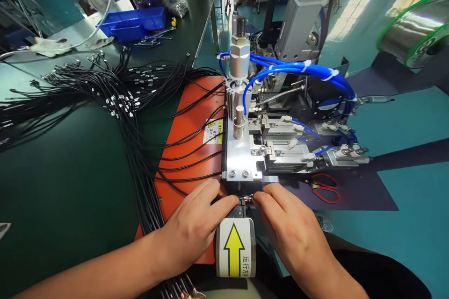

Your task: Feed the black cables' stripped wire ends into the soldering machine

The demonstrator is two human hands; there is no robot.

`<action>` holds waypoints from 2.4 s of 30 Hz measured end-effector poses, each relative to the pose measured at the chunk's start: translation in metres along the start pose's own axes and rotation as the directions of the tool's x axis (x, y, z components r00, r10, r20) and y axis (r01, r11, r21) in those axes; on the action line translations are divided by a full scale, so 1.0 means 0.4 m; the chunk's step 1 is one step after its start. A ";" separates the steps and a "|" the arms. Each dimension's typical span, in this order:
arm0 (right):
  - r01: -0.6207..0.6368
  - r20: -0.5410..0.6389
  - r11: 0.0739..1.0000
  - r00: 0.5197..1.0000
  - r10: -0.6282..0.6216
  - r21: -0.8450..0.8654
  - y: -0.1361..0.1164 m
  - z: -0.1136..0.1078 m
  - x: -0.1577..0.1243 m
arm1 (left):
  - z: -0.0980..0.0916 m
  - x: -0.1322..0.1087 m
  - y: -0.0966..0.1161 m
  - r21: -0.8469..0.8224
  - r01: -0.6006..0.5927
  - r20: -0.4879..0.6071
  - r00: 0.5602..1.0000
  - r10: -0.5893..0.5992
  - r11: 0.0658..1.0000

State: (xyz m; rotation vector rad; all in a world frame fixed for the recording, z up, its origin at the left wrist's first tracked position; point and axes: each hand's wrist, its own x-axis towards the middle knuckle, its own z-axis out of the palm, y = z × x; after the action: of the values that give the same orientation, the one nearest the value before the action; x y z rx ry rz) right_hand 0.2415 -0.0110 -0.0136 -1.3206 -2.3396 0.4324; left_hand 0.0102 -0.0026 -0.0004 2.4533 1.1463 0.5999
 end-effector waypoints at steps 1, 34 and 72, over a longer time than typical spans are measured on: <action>0.008 -0.010 1.000 1.000 -0.008 -0.009 -0.001 -0.001 0.000 | 0.000 0.000 0.000 -0.001 0.001 0.002 1.000 -0.001 1.000; 0.015 0.057 1.000 0.998 -0.016 0.019 -0.020 -0.008 0.027 | -0.019 0.014 0.008 0.172 -0.115 0.017 0.993 0.114 0.978; -0.544 0.106 0.600 0.786 0.609 0.587 -0.089 0.080 0.019 | -0.038 0.003 -0.014 0.037 -0.079 0.014 0.997 0.078 0.996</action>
State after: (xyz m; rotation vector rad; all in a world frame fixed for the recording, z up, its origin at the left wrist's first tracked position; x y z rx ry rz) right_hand 0.1959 -0.0244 -0.0235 -1.6731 -1.4102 1.1556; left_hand -0.0005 0.0038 0.0100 2.5406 1.0698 0.5900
